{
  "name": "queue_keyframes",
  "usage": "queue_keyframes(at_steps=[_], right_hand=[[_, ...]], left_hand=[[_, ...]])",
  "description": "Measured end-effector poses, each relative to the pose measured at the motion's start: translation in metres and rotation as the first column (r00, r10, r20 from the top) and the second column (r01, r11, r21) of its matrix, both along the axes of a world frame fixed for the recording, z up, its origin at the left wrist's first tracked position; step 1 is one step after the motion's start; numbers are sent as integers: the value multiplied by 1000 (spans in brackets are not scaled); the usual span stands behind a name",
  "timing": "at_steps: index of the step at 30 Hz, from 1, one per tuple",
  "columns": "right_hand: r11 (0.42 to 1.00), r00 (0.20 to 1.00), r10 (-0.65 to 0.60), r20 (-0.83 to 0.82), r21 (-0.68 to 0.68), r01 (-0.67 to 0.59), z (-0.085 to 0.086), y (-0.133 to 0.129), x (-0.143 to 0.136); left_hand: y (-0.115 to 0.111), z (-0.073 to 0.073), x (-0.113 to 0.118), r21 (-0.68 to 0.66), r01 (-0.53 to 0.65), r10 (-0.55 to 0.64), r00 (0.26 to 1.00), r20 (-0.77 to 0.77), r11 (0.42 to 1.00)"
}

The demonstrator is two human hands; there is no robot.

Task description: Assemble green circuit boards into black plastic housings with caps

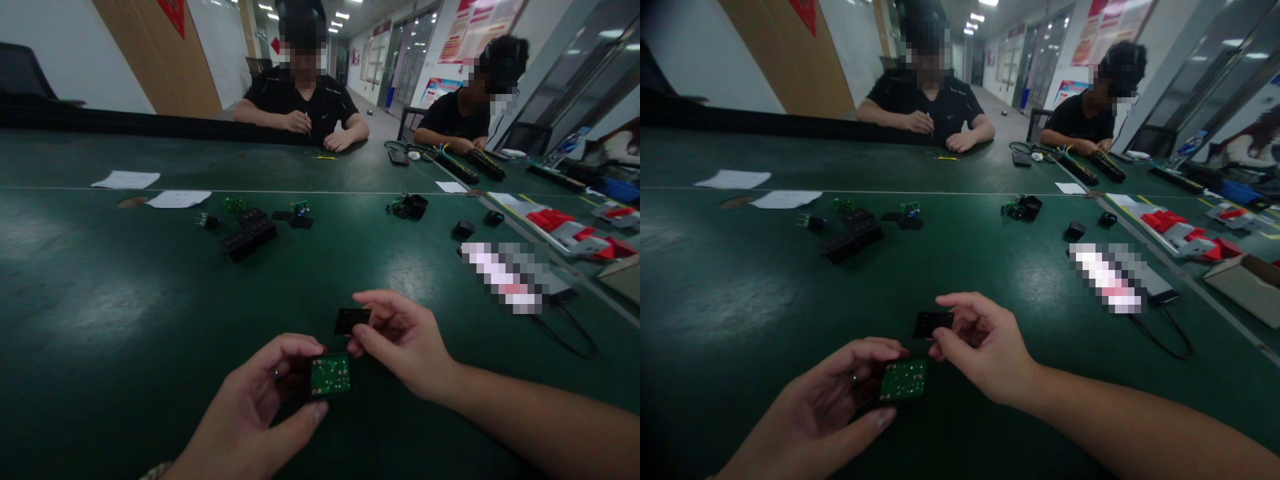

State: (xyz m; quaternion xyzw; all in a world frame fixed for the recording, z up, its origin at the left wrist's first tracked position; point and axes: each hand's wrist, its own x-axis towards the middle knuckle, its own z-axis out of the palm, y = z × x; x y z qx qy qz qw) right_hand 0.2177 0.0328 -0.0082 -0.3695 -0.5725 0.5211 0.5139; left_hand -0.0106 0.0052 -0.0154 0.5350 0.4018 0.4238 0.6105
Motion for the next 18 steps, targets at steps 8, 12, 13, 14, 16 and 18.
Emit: queue_keyframes(at_steps=[8,12,13,14,16,18], right_hand=[[1000,1000,12,3,15,-12,-4,0,0],[1000,1000,4,14,-4,-4,-5,0,0],[1000,1000,-10,25,-6,10,-6,0,0],[1000,999,-31,38,-3,31,-5,0,0],[998,996,-70,56,12,69,-4,0,0],[996,994,-82,69,29,81,-2,1,0]], left_hand=[[0,2,-1,12,-11,12,999,-38,1000],[0,5,1,-6,-17,17,998,-53,1000],[0,5,1,-8,-12,11,999,-52,1000],[0,5,1,-9,-5,5,999,-50,1000],[1,5,1,-10,-3,3,999,-49,1000],[1,5,1,-20,-8,7,998,-58,1000]])
